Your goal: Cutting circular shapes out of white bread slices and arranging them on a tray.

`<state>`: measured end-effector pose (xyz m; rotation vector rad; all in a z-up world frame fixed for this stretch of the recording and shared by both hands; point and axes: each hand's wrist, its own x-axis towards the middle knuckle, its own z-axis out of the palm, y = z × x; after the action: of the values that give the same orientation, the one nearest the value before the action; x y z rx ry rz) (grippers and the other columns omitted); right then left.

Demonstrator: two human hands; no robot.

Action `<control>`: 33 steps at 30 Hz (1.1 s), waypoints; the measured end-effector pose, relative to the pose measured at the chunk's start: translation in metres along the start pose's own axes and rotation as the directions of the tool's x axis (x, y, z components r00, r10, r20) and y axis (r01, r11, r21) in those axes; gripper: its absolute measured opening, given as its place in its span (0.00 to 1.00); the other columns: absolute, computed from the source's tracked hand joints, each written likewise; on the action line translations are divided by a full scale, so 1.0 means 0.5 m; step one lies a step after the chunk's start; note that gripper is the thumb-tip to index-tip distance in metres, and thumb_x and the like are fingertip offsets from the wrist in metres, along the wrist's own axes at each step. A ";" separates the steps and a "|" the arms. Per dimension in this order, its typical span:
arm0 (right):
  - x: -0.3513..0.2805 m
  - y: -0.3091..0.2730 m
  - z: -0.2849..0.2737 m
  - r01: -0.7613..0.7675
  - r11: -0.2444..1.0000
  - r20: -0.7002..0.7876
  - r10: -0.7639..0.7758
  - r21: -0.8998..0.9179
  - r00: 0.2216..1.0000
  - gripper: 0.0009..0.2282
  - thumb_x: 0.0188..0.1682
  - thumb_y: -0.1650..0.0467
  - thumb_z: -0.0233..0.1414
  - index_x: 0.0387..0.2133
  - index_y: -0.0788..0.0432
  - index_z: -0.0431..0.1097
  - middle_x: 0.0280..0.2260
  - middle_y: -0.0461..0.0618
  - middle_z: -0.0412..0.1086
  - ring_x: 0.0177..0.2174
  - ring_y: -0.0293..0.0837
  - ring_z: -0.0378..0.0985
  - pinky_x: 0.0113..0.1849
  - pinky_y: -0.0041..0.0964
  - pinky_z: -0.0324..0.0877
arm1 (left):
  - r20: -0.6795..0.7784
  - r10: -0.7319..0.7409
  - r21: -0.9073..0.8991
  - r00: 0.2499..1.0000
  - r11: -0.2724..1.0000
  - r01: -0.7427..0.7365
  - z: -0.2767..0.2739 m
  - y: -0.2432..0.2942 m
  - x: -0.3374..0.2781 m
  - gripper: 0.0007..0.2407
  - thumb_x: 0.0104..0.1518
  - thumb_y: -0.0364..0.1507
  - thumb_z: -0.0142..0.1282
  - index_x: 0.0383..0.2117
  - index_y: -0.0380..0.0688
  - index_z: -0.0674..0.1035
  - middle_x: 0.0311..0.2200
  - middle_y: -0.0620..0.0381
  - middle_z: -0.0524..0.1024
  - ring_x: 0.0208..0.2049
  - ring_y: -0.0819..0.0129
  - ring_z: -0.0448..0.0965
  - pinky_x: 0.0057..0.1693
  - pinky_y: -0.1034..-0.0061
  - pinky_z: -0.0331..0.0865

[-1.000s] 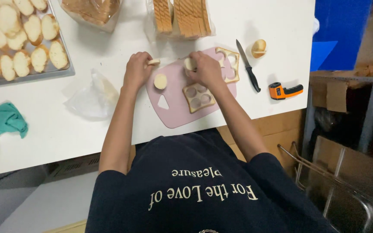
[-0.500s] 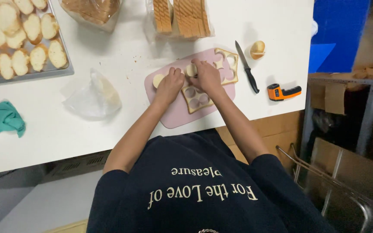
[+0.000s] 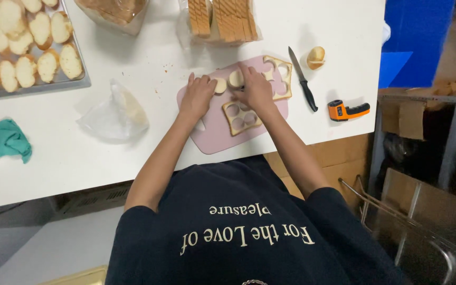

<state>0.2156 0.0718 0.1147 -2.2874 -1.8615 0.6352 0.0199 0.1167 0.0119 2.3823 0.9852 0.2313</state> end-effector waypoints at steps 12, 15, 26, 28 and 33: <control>-0.166 0.122 0.071 -0.313 0.949 0.232 0.313 -0.040 0.921 0.15 0.37 0.59 0.63 0.28 0.58 0.79 0.30 0.56 0.76 0.33 0.58 0.79 0.37 0.51 0.73 | 0.024 -0.045 0.087 0.999 0.995 0.043 0.057 0.024 0.047 0.14 0.52 0.21 0.59 0.45 0.42 0.77 0.46 0.48 0.75 0.51 0.53 0.75 0.64 0.54 0.61; -0.185 0.126 0.102 -0.269 0.963 0.120 0.270 -0.024 0.955 0.10 0.38 0.64 0.60 0.27 0.58 0.79 0.30 0.57 0.76 0.33 0.57 0.80 0.36 0.51 0.74 | -0.185 0.066 0.030 0.980 0.998 -0.061 -0.045 0.074 0.025 0.25 0.38 0.28 0.65 0.48 0.34 0.77 0.46 0.43 0.75 0.48 0.48 0.73 0.56 0.48 0.58; -0.091 0.299 -0.017 -0.366 0.928 -0.106 0.371 0.065 0.923 0.09 0.43 0.63 0.60 0.28 0.56 0.79 0.30 0.52 0.78 0.31 0.52 0.81 0.36 0.46 0.75 | -0.439 -0.058 -0.192 0.897 0.981 -0.031 -0.178 0.048 0.048 0.07 0.59 0.25 0.61 0.42 0.39 0.80 0.44 0.49 0.77 0.48 0.50 0.75 0.55 0.63 0.70; -0.075 0.314 -0.020 -0.416 0.909 -0.068 0.416 0.018 0.907 0.09 0.43 0.62 0.59 0.29 0.55 0.79 0.30 0.52 0.79 0.32 0.53 0.81 0.36 0.46 0.75 | -0.475 -0.034 -0.185 0.879 0.981 -0.062 -0.205 0.062 0.069 0.05 0.59 0.24 0.60 0.39 0.38 0.81 0.41 0.49 0.77 0.46 0.50 0.75 0.53 0.63 0.71; -0.048 0.343 0.010 -0.511 0.857 0.000 0.512 -0.067 0.859 0.19 0.42 0.54 0.64 0.31 0.59 0.77 0.30 0.56 0.77 0.33 0.55 0.80 0.36 0.49 0.74 | -0.485 -0.084 -0.188 0.870 0.982 -0.010 -0.289 0.083 0.111 0.07 0.64 0.27 0.61 0.29 0.38 0.82 0.35 0.50 0.78 0.41 0.52 0.76 0.49 0.62 0.70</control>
<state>0.3655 0.0080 0.0553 -2.8511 -1.2779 0.6581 0.0336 0.1918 0.1529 2.1696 1.1713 0.9131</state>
